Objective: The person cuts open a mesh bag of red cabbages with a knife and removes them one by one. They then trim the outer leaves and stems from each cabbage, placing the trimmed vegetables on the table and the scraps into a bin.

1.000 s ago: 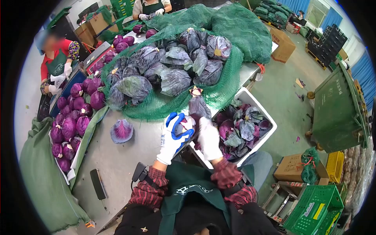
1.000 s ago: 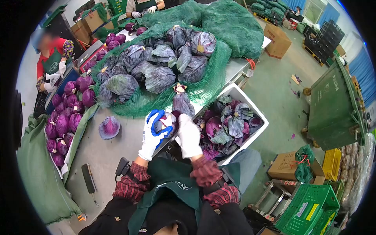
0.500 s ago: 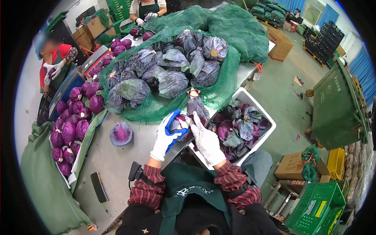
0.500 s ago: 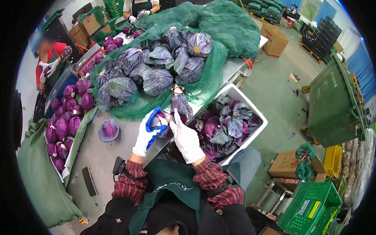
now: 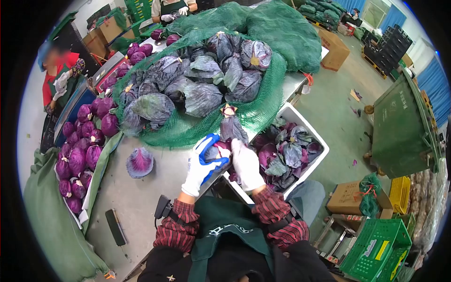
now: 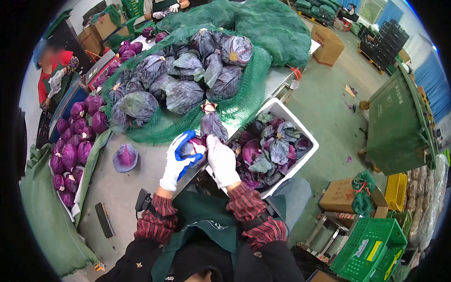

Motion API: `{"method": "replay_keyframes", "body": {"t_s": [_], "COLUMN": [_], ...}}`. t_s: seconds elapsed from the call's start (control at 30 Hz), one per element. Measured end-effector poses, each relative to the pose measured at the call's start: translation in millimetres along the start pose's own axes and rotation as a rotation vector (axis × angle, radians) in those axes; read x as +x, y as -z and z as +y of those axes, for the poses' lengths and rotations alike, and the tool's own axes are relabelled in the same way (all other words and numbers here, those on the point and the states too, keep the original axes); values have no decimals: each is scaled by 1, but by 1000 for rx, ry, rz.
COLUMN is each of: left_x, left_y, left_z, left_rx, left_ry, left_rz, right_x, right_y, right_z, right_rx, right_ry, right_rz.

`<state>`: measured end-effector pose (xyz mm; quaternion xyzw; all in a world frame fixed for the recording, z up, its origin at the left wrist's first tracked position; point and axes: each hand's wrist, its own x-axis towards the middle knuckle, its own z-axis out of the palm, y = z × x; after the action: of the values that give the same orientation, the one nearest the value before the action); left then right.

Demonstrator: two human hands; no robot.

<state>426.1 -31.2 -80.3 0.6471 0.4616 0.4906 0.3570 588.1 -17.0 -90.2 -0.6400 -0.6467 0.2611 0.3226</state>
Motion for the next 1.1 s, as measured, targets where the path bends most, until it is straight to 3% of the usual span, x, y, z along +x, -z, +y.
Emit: {"method": "replay_keyframes", "body": {"t_s": [0.07, 0.1, 0.2, 0.33, 0.4, 0.47, 0.53, 0.57, 0.6, 0.67, 0.73, 0.8, 0.93, 0.97, 1.0, 1.1], "left_x": [-11, -14, -27, -45, -48, -50, -43, -38, -34, -27, -25, -25, -30, -31, -31, -33], "left_y": [-7, -5, 15, 43, 52, 51, 39, 34, 30, 28, 25, 26, 23, 21, 19, 19], "left_z": [7, 13, -2, -5, -8, -15, 1, 7, 11, 18, 20, 19, 7, 8, 8, 4], "left_rx": [47, 40, -62, -385, -386, -324, -129, -63, 2, 85, 178, 216, 19, -66, -153, -154], "left_ry": [-64, -19, 11, 228, 214, 292, 146, 127, 108, 104, 100, 91, 54, 32, 5, 51], "left_rz": [29, 6, 13, 137, 134, 163, 130, 117, 103, 56, 13, 31, 81, 78, 71, 57], "right_x": [21, 25, 36, 38, 41, 47, 40, 35, 25, 8, -11, -19, -23, -22, -10, 3], "right_y": [1, -2, -10, -13, -5, 11, 31, 45, 53, 48, 35, 15, 12, 9, 10, 4], "right_z": [15, 17, 35, 51, 61, 71, 75, 60, 48, 33, 12, -1, -17, -13, -2, 38], "right_rx": [-32, -11, 9, 231, 245, -126, -226, -245, -186, 87, 120, 25, 52, 279, 66, 189], "right_ry": [-130, -114, -154, -210, -200, -287, -288, -290, -149, 53, 132, 266, 141, 101, -3, 24], "right_rz": [-150, -57, -140, -109, -6, 214, 323, 271, 244, 7, -220, -208, -142, -62, -178, -140]}}
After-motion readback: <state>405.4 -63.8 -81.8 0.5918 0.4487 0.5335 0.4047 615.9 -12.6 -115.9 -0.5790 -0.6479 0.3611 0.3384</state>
